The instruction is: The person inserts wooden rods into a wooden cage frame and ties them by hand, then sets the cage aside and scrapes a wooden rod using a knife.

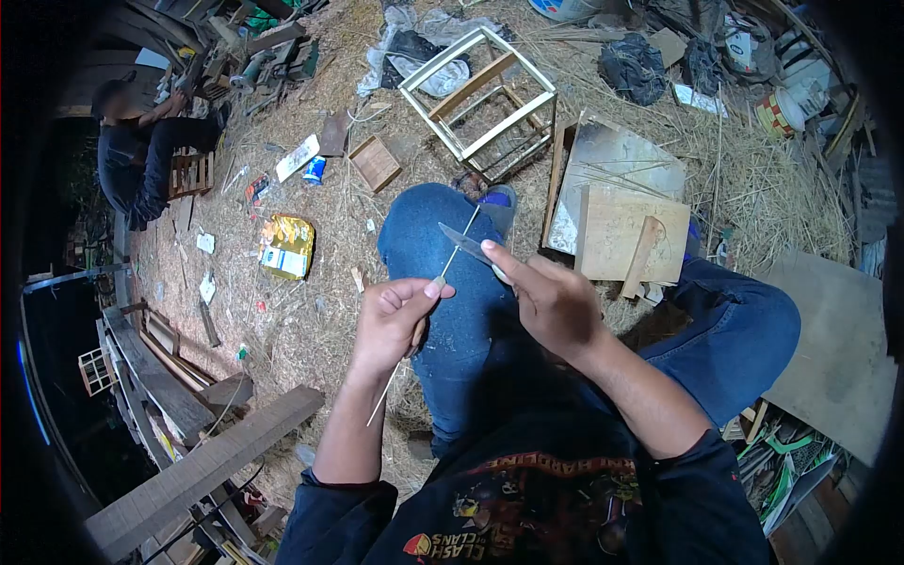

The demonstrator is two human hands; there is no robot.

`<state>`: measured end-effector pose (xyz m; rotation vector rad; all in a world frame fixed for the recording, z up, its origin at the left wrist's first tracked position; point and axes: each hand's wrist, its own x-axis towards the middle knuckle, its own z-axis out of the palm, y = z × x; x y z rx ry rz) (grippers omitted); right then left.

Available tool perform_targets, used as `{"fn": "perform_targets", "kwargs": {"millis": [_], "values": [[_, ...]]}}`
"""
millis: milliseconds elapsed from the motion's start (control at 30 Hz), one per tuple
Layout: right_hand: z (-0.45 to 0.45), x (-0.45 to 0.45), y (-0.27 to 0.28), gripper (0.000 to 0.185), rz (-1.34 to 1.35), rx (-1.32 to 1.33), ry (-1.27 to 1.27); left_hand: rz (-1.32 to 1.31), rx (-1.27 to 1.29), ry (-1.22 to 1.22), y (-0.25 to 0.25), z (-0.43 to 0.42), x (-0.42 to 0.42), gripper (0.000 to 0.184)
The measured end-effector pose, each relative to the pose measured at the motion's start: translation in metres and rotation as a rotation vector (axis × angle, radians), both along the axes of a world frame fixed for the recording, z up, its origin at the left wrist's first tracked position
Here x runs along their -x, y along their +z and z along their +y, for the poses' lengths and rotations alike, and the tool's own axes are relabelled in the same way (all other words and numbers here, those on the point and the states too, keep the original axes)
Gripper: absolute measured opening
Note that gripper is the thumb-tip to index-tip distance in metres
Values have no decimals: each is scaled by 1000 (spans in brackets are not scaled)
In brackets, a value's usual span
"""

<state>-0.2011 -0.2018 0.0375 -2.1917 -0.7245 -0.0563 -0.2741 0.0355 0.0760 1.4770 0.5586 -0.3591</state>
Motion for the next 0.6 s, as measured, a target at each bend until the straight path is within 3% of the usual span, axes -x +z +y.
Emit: {"fn": "perform_targets", "kwargs": {"millis": [167,233,300,367,500,567,600], "values": [[4,-5,-9,42,9,-95,-36,4,9,13,1,-3,-1,28],[4,9,4,53,102,-34,35,5,-4,15,3,-2,-1,27],[3,8,-1,53,108,-18,53,10,-3,13,2,-2,-2,27],[5,-4,-12,53,95,-194,-13,13,15,15,3,-3,-3,27],[2,6,5,51,119,26,66,27,32,-15,1,1,-3,32],[5,11,6,50,189,39,54,22,43,-21,2,2,-4,32],[6,6,-8,45,87,-58,15,21,50,-25,2,3,-4,33]]}}
